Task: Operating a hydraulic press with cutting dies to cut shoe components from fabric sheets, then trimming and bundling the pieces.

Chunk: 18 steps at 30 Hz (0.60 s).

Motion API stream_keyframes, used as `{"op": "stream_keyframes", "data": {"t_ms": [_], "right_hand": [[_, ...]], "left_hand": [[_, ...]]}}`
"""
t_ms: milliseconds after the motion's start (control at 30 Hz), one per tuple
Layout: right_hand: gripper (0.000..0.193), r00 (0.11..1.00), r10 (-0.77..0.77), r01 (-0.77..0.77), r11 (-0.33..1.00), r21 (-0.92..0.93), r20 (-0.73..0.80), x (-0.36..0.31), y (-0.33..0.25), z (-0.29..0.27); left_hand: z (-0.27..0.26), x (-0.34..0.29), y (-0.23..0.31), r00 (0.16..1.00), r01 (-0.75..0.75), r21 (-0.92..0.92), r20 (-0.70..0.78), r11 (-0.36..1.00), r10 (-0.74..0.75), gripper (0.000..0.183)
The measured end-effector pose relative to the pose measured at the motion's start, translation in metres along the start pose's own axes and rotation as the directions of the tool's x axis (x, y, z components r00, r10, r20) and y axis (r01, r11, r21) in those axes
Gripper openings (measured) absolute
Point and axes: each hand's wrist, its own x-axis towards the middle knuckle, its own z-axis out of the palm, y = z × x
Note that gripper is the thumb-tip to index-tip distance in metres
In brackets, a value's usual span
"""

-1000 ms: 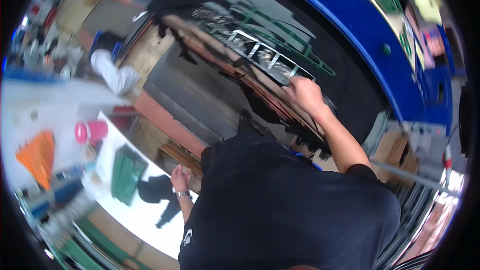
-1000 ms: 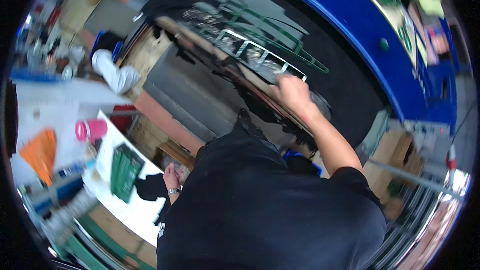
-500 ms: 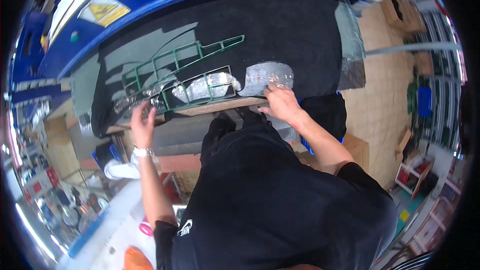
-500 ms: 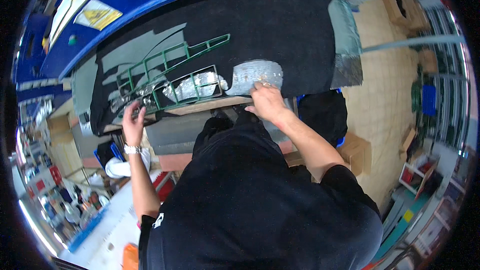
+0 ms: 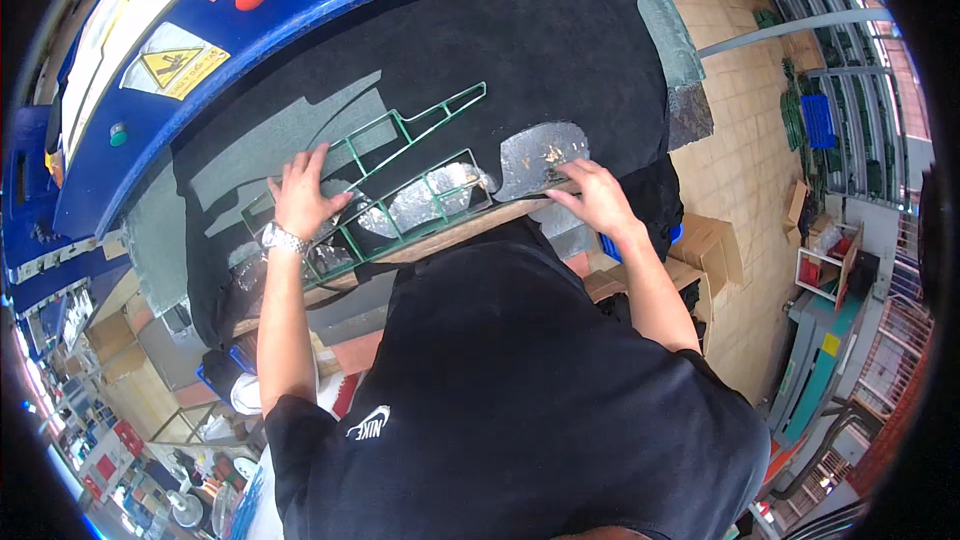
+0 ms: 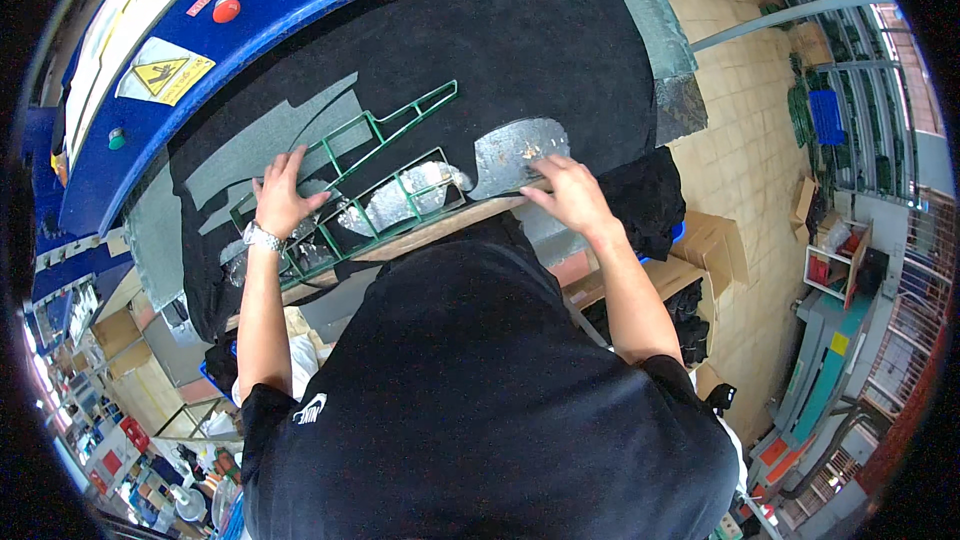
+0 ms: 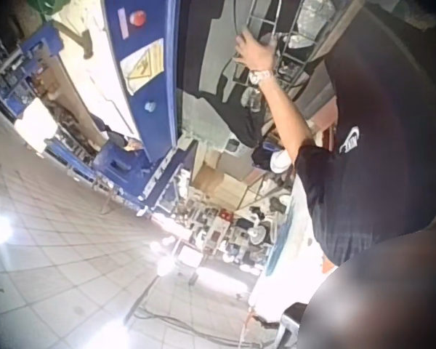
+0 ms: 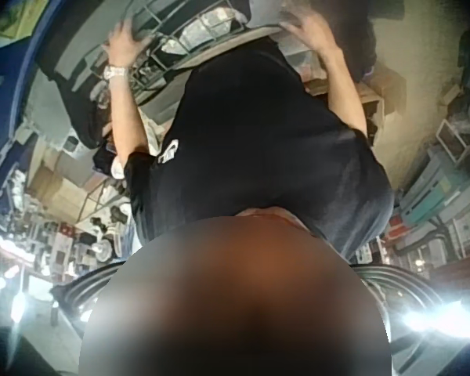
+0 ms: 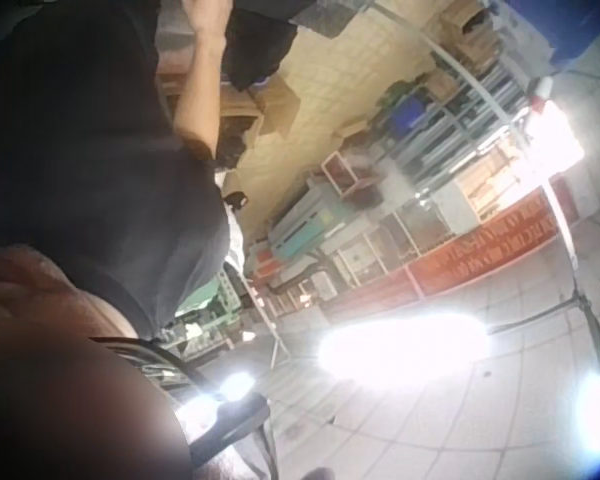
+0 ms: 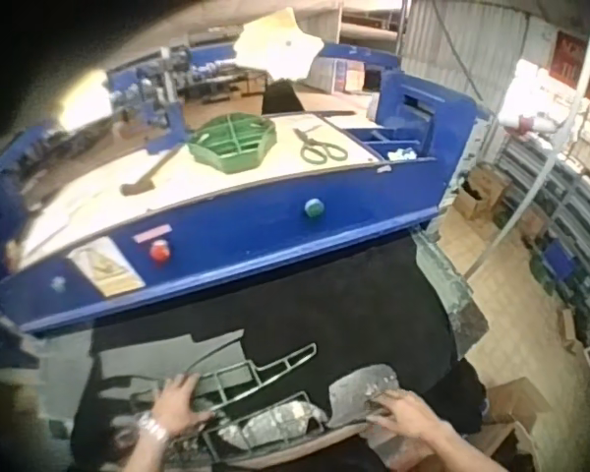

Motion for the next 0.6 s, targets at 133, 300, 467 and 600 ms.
{"op": "stream_keyframes", "data": {"t_ms": [133,300,467,600], "right_hand": [[0.035,0.99,0.007,-0.01,1.0,-0.019,-0.139,0.004,-0.002,-0.011],[0.03,0.951,-0.011,0.016,1.0,0.014,-0.308,0.031,0.009,-0.049],[0.057,0.84,-0.167,0.128,0.986,-0.11,-0.516,0.076,0.028,-0.091],[0.086,0.85,-0.365,0.209,0.896,-0.392,-0.38,0.101,0.046,-0.114]], "left_hand": [[-0.006,0.01,-0.009,0.996,-0.084,-0.156,0.007,0.984,0.086,0.088],[-0.024,0.027,0.019,0.993,-0.113,-0.136,-0.057,0.984,0.107,0.083],[-0.032,0.065,0.116,0.975,-0.17,-0.102,-0.16,0.98,0.152,0.084],[-0.007,0.107,0.209,0.965,-0.221,-0.083,-0.165,0.972,0.206,0.083]]}}
